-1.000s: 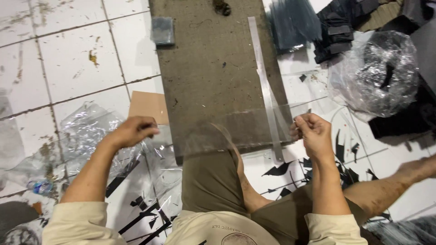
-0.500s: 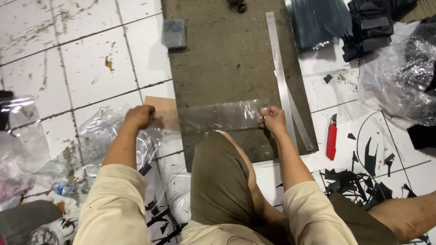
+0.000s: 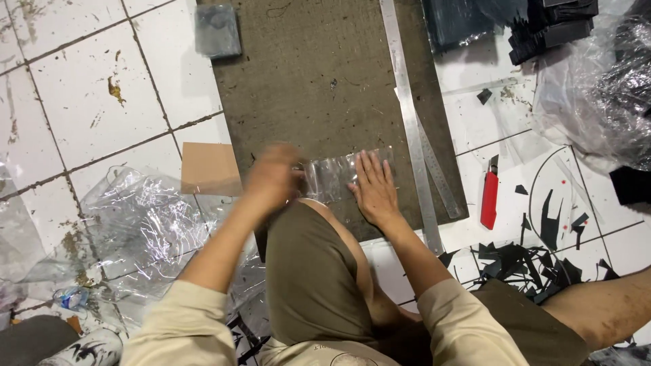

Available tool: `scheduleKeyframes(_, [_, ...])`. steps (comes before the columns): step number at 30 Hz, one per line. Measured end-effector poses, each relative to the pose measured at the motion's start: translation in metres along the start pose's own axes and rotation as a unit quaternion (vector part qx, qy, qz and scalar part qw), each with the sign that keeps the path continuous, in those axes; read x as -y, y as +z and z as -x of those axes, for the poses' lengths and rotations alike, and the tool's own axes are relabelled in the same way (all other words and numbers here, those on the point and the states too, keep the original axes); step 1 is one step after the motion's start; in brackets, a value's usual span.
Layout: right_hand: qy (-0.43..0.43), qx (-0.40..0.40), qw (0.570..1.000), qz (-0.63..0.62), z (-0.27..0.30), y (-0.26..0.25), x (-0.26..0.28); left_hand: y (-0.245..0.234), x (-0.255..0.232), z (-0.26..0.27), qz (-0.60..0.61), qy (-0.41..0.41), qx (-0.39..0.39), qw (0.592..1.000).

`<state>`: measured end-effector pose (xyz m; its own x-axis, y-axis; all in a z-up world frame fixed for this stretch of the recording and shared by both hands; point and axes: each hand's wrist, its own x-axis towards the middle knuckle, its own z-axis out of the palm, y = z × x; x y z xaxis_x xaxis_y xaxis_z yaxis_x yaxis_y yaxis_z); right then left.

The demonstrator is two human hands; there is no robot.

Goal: Measuring and cutting strips of plastic from a larger sheet using a metal ruler and a utility knife

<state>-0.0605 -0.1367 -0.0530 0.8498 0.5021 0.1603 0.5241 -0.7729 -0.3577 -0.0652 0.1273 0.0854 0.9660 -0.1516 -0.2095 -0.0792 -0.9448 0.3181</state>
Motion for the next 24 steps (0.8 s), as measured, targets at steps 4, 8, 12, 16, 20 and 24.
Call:
scheduleKeyframes(4, [-0.003, 0.0, 0.998, 0.062, 0.006, 0.024, -0.016, 0.076, -0.055, -0.03, 0.047, 0.13, 0.033, 0.99])
scheduleKeyframes(8, [-0.057, -0.04, 0.996, 0.058, 0.005, 0.021, -0.022, 0.149, -0.053, -0.058, -0.01, 0.141, 0.131, 0.981])
scheduleKeyframes(12, [-0.055, -0.035, 0.997, 0.038, 0.004, 0.021, -0.023, 0.142, -0.056, -0.056, -0.034, 0.087, 0.203, 0.975])
scheduleKeyframes(16, [-0.013, -0.023, 0.999, 0.019, 0.006, 0.023, -0.041, 0.145, -0.06, -0.055, -0.057, 0.102, 0.169, 0.979])
scheduleKeyframes(20, [0.046, 0.023, 0.999, 0.006, 0.017, 0.014, -0.047, 0.147, -0.066, -0.051, -0.116, 0.133, 0.104, 0.979])
scheduleKeyframes(24, [0.039, -0.061, 0.997, -0.03, 0.027, -0.021, -0.061, 0.142, -0.07, -0.06, -0.091, 0.131, 0.105, 0.982])
